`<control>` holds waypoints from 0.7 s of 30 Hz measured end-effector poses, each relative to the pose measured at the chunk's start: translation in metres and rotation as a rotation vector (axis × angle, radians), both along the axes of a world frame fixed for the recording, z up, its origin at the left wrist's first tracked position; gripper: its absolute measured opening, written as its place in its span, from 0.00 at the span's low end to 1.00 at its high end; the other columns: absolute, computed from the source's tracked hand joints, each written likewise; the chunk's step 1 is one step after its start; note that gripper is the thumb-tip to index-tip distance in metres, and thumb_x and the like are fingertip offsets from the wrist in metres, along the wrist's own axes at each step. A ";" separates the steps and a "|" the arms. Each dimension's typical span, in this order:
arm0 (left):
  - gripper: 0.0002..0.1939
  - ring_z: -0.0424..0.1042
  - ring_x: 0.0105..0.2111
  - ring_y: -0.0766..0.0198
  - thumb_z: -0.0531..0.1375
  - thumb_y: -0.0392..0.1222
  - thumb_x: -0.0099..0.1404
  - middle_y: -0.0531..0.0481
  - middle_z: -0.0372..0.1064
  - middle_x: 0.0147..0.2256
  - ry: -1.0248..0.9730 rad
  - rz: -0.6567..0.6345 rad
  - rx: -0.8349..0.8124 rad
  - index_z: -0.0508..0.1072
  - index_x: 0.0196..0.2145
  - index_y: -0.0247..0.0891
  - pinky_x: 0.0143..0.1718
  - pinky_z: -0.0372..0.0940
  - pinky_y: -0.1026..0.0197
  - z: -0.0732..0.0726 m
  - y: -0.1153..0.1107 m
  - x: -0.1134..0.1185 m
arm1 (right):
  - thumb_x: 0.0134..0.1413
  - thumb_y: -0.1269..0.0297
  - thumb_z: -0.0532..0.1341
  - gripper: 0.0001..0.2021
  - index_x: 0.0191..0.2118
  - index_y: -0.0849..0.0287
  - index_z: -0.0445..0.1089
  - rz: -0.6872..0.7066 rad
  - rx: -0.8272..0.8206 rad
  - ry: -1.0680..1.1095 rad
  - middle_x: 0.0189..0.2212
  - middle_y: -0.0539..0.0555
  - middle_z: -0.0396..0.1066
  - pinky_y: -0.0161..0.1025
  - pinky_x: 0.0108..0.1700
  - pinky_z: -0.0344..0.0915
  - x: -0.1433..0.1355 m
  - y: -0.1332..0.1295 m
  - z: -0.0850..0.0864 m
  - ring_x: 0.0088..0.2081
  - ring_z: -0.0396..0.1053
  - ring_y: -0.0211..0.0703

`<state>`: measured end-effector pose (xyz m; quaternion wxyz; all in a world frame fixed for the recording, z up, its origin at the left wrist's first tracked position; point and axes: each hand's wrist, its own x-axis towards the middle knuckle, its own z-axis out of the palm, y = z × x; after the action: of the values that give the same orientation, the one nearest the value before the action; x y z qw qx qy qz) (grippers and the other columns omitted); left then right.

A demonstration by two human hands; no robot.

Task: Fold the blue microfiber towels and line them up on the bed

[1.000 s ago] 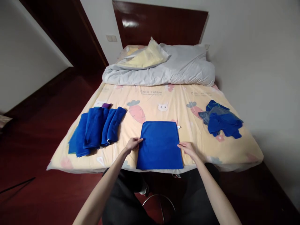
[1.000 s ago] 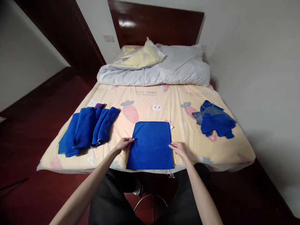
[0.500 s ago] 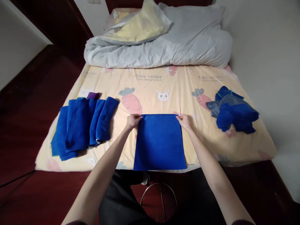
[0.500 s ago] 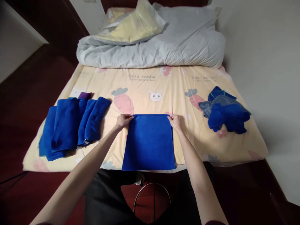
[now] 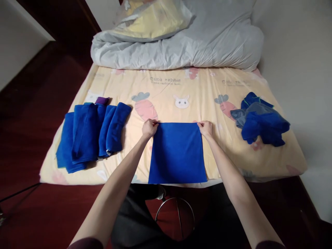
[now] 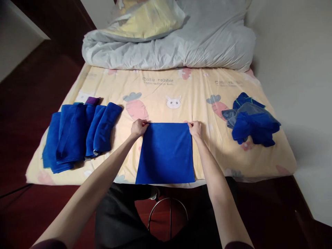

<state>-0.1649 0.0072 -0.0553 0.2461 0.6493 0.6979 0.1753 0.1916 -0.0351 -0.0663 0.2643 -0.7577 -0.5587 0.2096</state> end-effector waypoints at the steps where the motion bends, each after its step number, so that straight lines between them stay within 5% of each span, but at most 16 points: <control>1: 0.14 0.78 0.46 0.52 0.62 0.41 0.65 0.42 0.80 0.48 0.024 -0.058 0.013 0.83 0.47 0.40 0.49 0.70 0.57 0.001 0.002 0.000 | 0.59 0.66 0.65 0.07 0.36 0.61 0.81 0.004 -0.004 0.000 0.37 0.62 0.83 0.43 0.47 0.73 0.000 0.001 -0.001 0.38 0.80 0.50; 5: 0.16 0.78 0.45 0.52 0.62 0.38 0.62 0.44 0.81 0.43 0.104 -0.278 -0.039 0.83 0.47 0.38 0.50 0.69 0.57 0.009 0.012 -0.001 | 0.56 0.68 0.67 0.06 0.40 0.60 0.81 0.002 -0.054 -0.027 0.36 0.57 0.82 0.42 0.48 0.74 0.000 0.003 -0.002 0.39 0.79 0.46; 9: 0.13 0.77 0.43 0.52 0.64 0.39 0.60 0.44 0.80 0.40 0.169 -0.350 -0.081 0.83 0.42 0.36 0.48 0.69 0.58 0.014 0.019 -0.006 | 0.54 0.67 0.70 0.04 0.36 0.59 0.80 0.113 -0.130 -0.096 0.33 0.55 0.81 0.42 0.49 0.74 0.001 0.005 0.002 0.37 0.78 0.46; 16: 0.13 0.76 0.46 0.54 0.62 0.39 0.65 0.44 0.81 0.44 0.120 -0.160 -0.043 0.81 0.46 0.37 0.50 0.69 0.55 0.017 0.039 -0.019 | 0.58 0.65 0.68 0.06 0.40 0.59 0.78 0.117 -0.078 -0.094 0.36 0.55 0.80 0.46 0.49 0.74 0.008 0.030 0.000 0.39 0.76 0.49; 21: 0.19 0.70 0.58 0.50 0.53 0.38 0.72 0.40 0.76 0.55 0.110 0.000 0.198 0.75 0.56 0.36 0.61 0.63 0.47 0.026 0.039 0.011 | 0.68 0.61 0.59 0.16 0.55 0.63 0.73 0.123 0.110 -0.195 0.50 0.65 0.76 0.62 0.64 0.62 -0.022 0.052 0.010 0.59 0.67 0.60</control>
<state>-0.1534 0.0459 -0.0291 0.1419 0.6791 0.6897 0.2074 0.1693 0.0172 -0.0567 0.2365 -0.7233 -0.6376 0.1199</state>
